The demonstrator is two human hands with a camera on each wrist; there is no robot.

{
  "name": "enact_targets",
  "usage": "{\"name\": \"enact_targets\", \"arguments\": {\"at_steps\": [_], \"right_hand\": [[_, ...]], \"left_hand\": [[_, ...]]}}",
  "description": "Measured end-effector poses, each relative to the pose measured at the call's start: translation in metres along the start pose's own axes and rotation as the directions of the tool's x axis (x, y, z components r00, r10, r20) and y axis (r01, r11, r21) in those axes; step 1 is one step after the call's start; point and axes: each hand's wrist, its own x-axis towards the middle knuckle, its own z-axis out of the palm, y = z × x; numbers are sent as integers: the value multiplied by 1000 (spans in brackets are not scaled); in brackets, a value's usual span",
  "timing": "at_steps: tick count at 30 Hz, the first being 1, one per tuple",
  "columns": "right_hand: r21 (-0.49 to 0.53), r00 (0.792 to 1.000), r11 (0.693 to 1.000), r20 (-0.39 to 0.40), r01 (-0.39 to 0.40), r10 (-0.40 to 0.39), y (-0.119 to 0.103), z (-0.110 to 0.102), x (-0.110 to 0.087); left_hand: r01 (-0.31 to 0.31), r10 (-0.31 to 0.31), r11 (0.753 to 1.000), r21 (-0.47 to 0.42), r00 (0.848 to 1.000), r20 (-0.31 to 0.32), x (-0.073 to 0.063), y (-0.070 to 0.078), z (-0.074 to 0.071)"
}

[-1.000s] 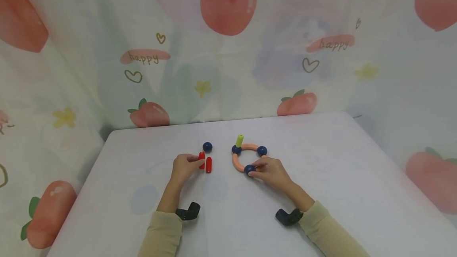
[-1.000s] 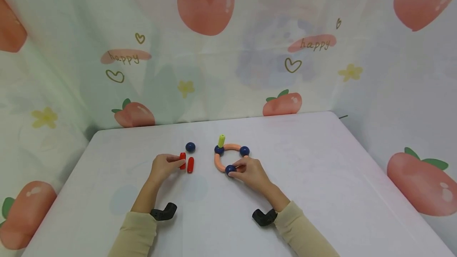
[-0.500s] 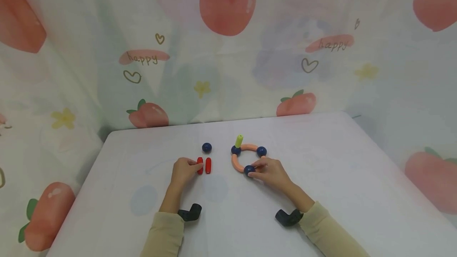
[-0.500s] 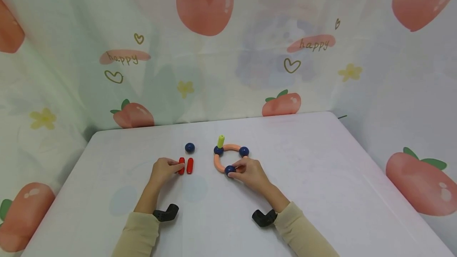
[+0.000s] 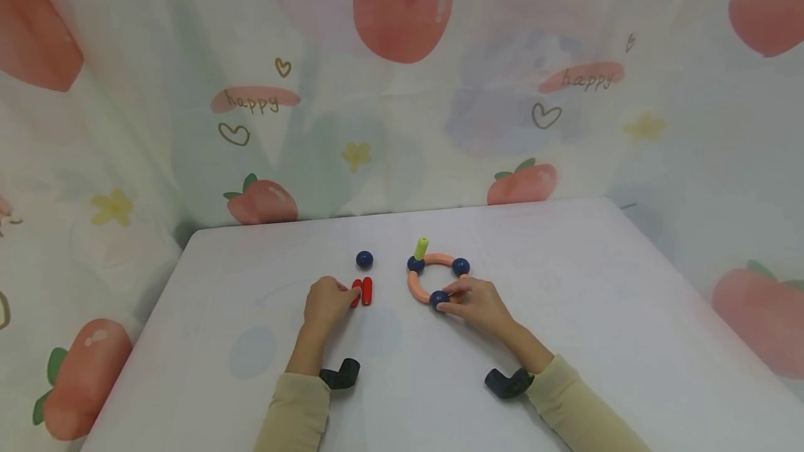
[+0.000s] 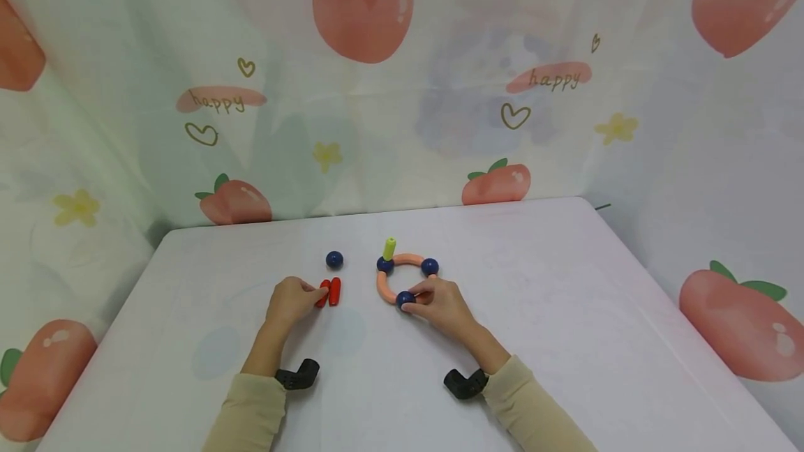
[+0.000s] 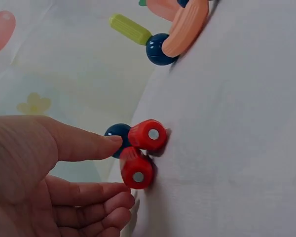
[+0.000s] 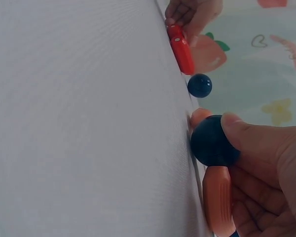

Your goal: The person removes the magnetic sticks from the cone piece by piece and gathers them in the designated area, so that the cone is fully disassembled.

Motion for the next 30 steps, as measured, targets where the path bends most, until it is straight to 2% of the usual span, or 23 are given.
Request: {"name": "enact_targets", "arguments": {"at_steps": [3,6,9,13,16,20,23,30], "right_hand": [[7,1000,1000,1,2,-2,0,0,-1],[-2,1000,1000,6,-7,7,-1,0,-2],[-11,1000,1000,9,-7,7,-2,-1,-2],[-16,1000,1000,7,1,-1,-2,-2,-1],[-7,1000,1000,4,8,-8,-2,-1,0],[-4,1000,1000,3,8,-8,-2,-1,0],[-7,1000,1000,1,4,-4,-3,-1,0],[3,1000,1000,13,5,-5,-2,-4,-1]], "left_hand": [[-20,21,1000,14,1000,-12,-4,6,-4],[-94,93,996,-11,995,-43,-6,17,-2],[-190,189,981,-23,981,-51,-9,32,8],[-246,246,969,-5,969,-20,-10,51,34],[-252,252,968,-16,968,5,-9,59,51],[-270,272,960,-73,962,21,-4,63,63],[-278,282,955,-98,959,29,-1,66,66],[-227,238,963,-147,970,58,2,67,67]]}}
